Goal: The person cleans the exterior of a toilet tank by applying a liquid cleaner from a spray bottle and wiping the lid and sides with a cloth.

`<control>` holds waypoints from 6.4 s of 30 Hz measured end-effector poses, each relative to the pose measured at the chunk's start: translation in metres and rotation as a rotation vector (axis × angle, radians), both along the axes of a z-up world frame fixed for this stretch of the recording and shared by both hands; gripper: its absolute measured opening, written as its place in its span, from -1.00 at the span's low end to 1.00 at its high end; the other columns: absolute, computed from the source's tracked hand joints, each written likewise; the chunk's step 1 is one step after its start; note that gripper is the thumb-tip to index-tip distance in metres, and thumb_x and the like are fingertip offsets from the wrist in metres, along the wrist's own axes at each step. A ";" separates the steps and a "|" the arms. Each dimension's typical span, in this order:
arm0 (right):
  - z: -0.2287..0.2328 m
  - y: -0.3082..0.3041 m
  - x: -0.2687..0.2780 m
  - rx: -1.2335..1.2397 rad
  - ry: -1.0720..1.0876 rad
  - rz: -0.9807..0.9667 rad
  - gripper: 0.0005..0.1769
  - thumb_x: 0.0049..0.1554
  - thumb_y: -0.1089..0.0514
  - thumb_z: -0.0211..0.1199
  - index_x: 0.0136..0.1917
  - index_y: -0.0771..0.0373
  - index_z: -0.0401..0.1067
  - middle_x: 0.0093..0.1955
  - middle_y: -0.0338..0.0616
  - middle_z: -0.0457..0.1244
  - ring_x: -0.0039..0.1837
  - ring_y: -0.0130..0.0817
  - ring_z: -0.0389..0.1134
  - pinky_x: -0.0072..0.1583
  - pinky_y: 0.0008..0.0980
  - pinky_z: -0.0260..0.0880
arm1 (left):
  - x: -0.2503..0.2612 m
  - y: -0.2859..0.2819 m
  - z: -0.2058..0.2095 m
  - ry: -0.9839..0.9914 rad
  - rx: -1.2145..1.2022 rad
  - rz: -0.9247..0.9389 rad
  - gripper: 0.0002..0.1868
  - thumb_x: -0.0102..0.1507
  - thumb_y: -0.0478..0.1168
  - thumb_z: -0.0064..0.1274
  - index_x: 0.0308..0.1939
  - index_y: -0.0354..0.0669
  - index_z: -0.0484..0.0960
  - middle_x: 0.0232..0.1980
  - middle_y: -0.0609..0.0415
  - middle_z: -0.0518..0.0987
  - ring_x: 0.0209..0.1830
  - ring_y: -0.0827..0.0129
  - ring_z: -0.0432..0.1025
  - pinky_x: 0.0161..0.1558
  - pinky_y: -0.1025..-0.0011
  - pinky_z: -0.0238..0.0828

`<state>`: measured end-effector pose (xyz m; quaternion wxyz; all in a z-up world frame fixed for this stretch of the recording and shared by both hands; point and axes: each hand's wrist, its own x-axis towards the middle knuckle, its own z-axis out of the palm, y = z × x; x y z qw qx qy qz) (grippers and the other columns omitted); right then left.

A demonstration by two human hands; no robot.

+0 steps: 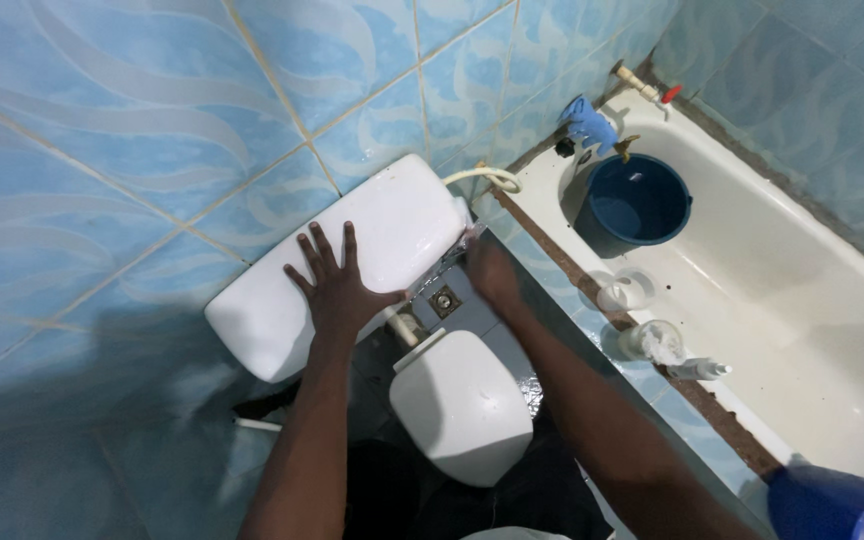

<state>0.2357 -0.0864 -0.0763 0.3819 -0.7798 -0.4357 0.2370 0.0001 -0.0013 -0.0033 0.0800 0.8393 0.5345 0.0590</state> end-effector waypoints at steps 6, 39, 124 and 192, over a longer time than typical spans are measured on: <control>0.016 0.011 0.009 -0.134 -0.168 0.156 -0.21 0.39 -0.25 -0.27 -0.11 0.41 0.56 -0.16 0.39 0.36 -0.02 0.34 0.41 0.09 0.18 0.38 | 0.011 -0.005 -0.009 -0.102 0.175 0.062 0.24 0.04 0.65 0.05 0.59 0.03 0.18 0.66 -0.40 -0.15 0.67 -0.33 -0.33 0.41 -0.56 -0.46; 0.041 0.123 -0.016 -0.268 -0.625 0.436 -0.37 0.34 -0.20 -0.15 -0.11 0.24 0.61 -0.16 0.16 0.43 -0.13 0.07 0.49 -0.04 0.03 0.51 | 0.020 -0.004 0.001 -0.111 0.209 0.119 0.08 0.16 0.56 -0.04 0.57 0.02 0.20 0.64 -0.34 -0.08 0.66 -0.23 -0.29 0.46 -0.41 -0.48; -0.047 -0.025 -0.205 -0.117 -0.415 0.578 -0.67 0.29 0.08 -0.02 0.19 0.05 0.51 -0.02 0.13 0.37 -0.01 0.18 0.42 0.02 0.15 0.40 | -0.132 -0.096 -0.076 -0.885 -0.199 0.811 -0.04 0.33 0.19 0.00 0.66 0.17 -0.19 0.20 -0.26 0.60 0.06 -0.20 0.54 -0.02 -0.01 0.46; 0.030 0.053 -0.191 -0.247 -0.679 0.865 -0.59 0.28 0.09 -0.11 0.25 0.25 0.43 -0.13 0.23 0.39 -0.13 0.17 0.48 -0.08 0.12 0.53 | -0.154 -0.096 -0.108 -1.006 -0.076 0.738 -0.28 0.30 -0.14 0.15 0.53 0.01 0.25 0.12 -0.16 0.65 0.05 0.06 0.59 -0.02 0.12 0.51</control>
